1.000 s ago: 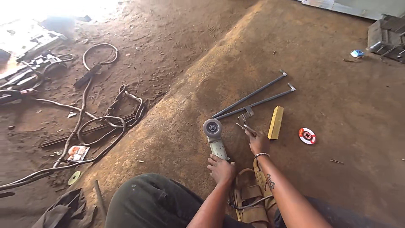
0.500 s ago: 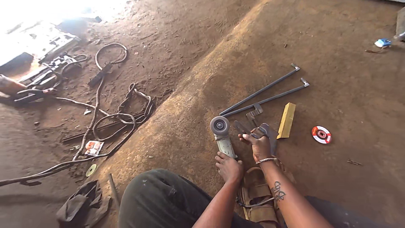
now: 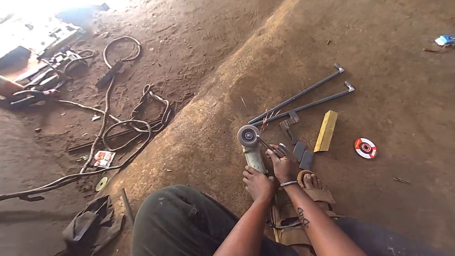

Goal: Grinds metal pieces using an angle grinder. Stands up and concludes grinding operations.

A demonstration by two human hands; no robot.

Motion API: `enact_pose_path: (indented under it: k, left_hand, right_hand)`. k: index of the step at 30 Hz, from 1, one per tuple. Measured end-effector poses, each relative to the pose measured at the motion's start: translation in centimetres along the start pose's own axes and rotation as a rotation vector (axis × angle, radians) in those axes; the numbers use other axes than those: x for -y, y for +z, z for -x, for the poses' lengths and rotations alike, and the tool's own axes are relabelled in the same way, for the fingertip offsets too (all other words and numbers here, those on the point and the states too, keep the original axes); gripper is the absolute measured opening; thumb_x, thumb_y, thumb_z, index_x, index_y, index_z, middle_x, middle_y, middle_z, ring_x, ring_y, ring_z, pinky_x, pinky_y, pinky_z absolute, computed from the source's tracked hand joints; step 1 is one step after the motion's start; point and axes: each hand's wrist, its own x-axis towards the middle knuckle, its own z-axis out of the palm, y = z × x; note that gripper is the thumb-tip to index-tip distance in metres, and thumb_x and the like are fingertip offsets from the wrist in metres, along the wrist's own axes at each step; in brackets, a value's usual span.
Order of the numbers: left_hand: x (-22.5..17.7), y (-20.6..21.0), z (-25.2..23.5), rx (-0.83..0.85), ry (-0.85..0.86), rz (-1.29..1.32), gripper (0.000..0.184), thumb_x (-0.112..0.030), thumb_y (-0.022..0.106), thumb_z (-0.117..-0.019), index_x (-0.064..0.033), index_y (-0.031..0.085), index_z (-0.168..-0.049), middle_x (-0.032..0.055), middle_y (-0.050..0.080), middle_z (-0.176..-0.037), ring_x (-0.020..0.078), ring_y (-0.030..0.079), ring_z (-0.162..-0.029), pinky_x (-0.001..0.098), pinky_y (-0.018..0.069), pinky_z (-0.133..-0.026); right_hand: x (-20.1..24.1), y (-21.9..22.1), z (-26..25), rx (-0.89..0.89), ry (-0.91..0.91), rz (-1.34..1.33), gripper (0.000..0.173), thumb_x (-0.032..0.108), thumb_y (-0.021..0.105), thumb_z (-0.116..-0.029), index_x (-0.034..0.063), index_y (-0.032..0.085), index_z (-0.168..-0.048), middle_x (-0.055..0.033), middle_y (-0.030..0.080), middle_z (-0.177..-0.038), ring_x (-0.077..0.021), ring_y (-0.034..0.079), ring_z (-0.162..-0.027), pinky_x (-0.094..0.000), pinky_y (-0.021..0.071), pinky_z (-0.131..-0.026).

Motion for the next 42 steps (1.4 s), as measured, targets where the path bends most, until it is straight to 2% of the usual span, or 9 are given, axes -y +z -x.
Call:
enact_pose_path:
  k: [14,18,20,22,25,28,32,34,42]
  left_hand:
    - [-0.5,-0.4,-0.3,0.022,0.009,0.026,0.111,-0.046,0.078,-0.0821,-0.0021,0.016,-0.163,0.0247,0.035,-0.158,0.0391,0.052,-0.135,0.0525,0.0540,-0.098]
    - [-0.5,-1.3,0.2,0.068,-0.011,0.094,0.112,-0.054,0.075,-0.0848,-0.0013,0.015,-0.163,0.0268,0.022,-0.166,0.0452,0.034,-0.148,0.0637,0.0437,-0.107]
    - [-1.3,-3.2,1.6,0.036,0.041,0.341,0.099,-0.056,0.068,-0.0916,-0.0026,0.024,-0.162,0.0258,0.020,-0.167,0.0458,0.028,-0.151,0.0678,0.0370,-0.112]
    - [-1.7,-5.6,4.0,0.051,0.193,0.769,0.070,-0.054,0.059,-0.1013,-0.0061,0.045,-0.151,0.0219,0.041,-0.155,0.0398,0.044,-0.140,0.0633,0.0412,-0.109]
    - [-0.9,-9.9,7.5,0.333,0.385,1.340,0.054,-0.055,0.040,-0.1083,-0.0126,0.063,-0.134,0.0093,0.070,-0.122,0.0221,0.067,-0.110,0.0444,0.0559,-0.093]
    - [2.3,-13.4,8.7,0.443,0.419,1.671,0.049,-0.049,0.041,-0.1094,-0.0134,0.062,-0.136,0.0051,0.068,-0.129,0.0203,0.064,-0.119,0.0439,0.0535,-0.100]
    - [5.5,-15.6,7.3,0.217,0.235,1.952,0.025,-0.026,0.051,-0.1083,-0.0044,0.063,-0.115,0.0106,0.070,-0.097,0.0206,0.069,-0.087,0.0376,0.0599,-0.078]
    - [6.5,-16.7,6.4,0.070,0.254,1.870,0.025,-0.023,0.053,-0.1085,-0.0016,0.059,-0.121,0.0147,0.071,-0.101,0.0245,0.071,-0.089,0.0413,0.0616,-0.080]
    - [7.6,-18.5,4.4,-0.411,0.498,1.519,0.027,-0.030,0.063,-0.1036,-0.0046,0.068,-0.109,0.0086,0.076,-0.099,0.0201,0.074,-0.091,0.0380,0.0607,-0.083]
  right_hand:
    - [-0.5,-2.6,-1.0,-0.048,0.206,0.079,0.023,0.016,0.073,-0.0966,0.0074,0.075,-0.118,-0.0058,0.079,-0.092,-0.0195,0.076,-0.082,-0.0461,0.0630,-0.084]
    - [0.3,-5.5,-3.3,-0.125,0.143,0.047,0.023,0.020,0.072,-0.0990,0.0097,0.073,-0.120,-0.0044,0.079,-0.093,-0.0162,0.077,-0.079,-0.0413,0.0647,-0.079]
    - [2.1,-6.6,-4.2,-0.157,-0.153,0.106,0.021,0.016,0.073,-0.0970,0.0080,0.074,-0.116,-0.0069,0.077,-0.100,-0.0194,0.076,-0.087,-0.0457,0.0639,-0.082]
    - [5.0,-6.5,-3.8,-0.129,-0.371,0.048,0.020,0.016,0.071,-0.0969,0.0056,0.075,-0.114,-0.0095,0.075,-0.111,-0.0196,0.074,-0.097,-0.0431,0.0625,-0.089]
    - [10.8,-4.1,-0.9,-0.015,-0.309,-0.291,0.020,0.016,0.066,-0.1000,0.0085,0.074,-0.117,-0.0020,0.075,-0.110,-0.0089,0.071,-0.095,-0.0315,0.0611,-0.088]
    - [13.8,-1.7,2.6,0.106,-0.210,-0.376,0.029,0.028,0.056,-0.1076,0.0129,0.072,-0.127,0.0001,0.070,-0.130,-0.0089,0.067,-0.117,-0.0348,0.0558,-0.102]
    - [13.5,1.6,5.0,0.291,-0.360,-0.271,0.046,0.045,0.056,-0.1040,0.0147,0.066,-0.137,-0.0032,0.060,-0.144,-0.0199,0.051,-0.137,-0.0503,0.0411,-0.116]
    - [11.5,2.3,6.0,0.400,-0.348,-0.041,0.071,0.058,0.059,-0.0980,0.0147,0.049,-0.153,-0.0067,0.049,-0.157,-0.0252,0.043,-0.146,-0.0577,0.0342,-0.119]
    - [1.9,2.5,7.9,0.407,0.335,0.652,0.096,0.060,0.070,-0.0881,0.0018,0.038,-0.157,-0.0226,0.047,-0.155,-0.0386,0.045,-0.143,-0.0549,0.0367,-0.118]
